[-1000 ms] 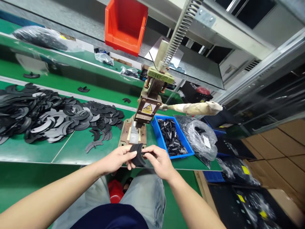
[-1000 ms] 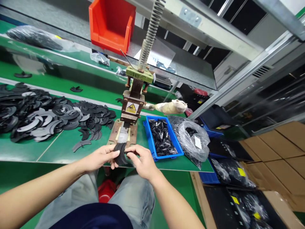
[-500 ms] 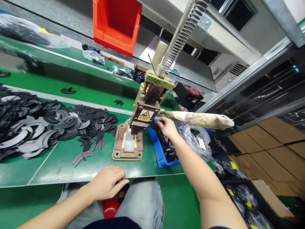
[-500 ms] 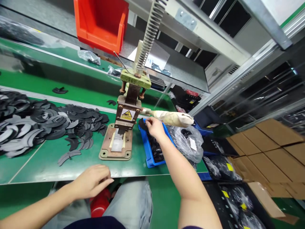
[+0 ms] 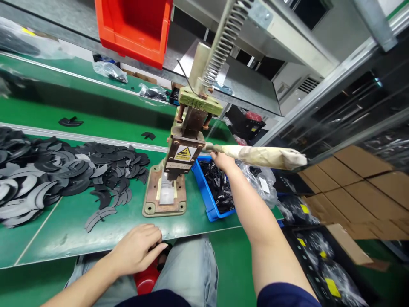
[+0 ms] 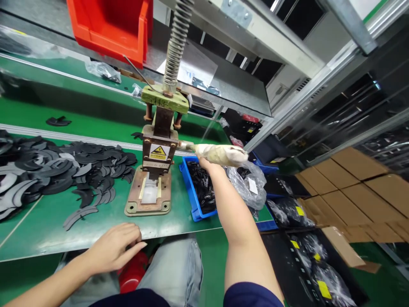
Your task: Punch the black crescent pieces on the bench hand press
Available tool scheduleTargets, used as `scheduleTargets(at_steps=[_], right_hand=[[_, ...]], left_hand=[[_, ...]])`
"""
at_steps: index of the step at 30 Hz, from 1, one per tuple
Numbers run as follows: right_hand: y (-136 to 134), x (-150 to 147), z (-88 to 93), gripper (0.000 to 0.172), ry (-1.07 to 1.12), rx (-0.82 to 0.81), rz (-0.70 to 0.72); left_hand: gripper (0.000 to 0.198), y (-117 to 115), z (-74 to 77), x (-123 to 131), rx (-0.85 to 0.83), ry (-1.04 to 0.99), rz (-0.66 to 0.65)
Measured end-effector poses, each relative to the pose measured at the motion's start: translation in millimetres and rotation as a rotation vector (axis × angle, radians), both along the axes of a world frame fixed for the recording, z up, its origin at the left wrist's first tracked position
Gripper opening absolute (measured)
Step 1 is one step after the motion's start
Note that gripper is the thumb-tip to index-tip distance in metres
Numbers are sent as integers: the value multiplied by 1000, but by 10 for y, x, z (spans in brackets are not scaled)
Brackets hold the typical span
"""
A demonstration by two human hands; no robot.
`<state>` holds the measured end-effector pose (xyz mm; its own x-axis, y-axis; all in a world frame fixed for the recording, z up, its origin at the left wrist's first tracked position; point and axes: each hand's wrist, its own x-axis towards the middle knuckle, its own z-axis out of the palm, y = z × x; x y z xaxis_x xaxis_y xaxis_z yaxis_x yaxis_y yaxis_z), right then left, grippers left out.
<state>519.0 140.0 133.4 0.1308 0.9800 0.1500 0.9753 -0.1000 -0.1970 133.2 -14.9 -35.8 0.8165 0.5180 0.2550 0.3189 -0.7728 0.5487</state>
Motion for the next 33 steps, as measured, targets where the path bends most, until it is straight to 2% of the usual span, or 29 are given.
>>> scheduleTargets(at_steps=[2,6,9,12,18,24,29,33], right_hand=[[-297,156,-105,27,-30,-168,-8],[-799,280,-352,42,-63,-475,5],[-994,227,-549,43,-80,-561,9],[-1066,174,-699,41,-89,-554,-8],[-1118,196,-813,40,-46,-483,-18],[-1146,181,-792,38,78,-355,-32],[-1287,247,-605,28,300,-48,-67],[-1575,46,-536,27,604,252,-46]], left_hand=[[23,-4,-4,0,-9,-14,-1],[24,-12,-45,-2,5,-27,5],[25,-19,-78,-4,29,-8,-1],[24,-32,-82,-2,32,5,2],[28,-60,-58,10,47,21,24],[30,-69,-48,29,53,19,34],[28,-57,-63,15,-45,-33,55],[25,-38,35,12,-341,-149,146]])
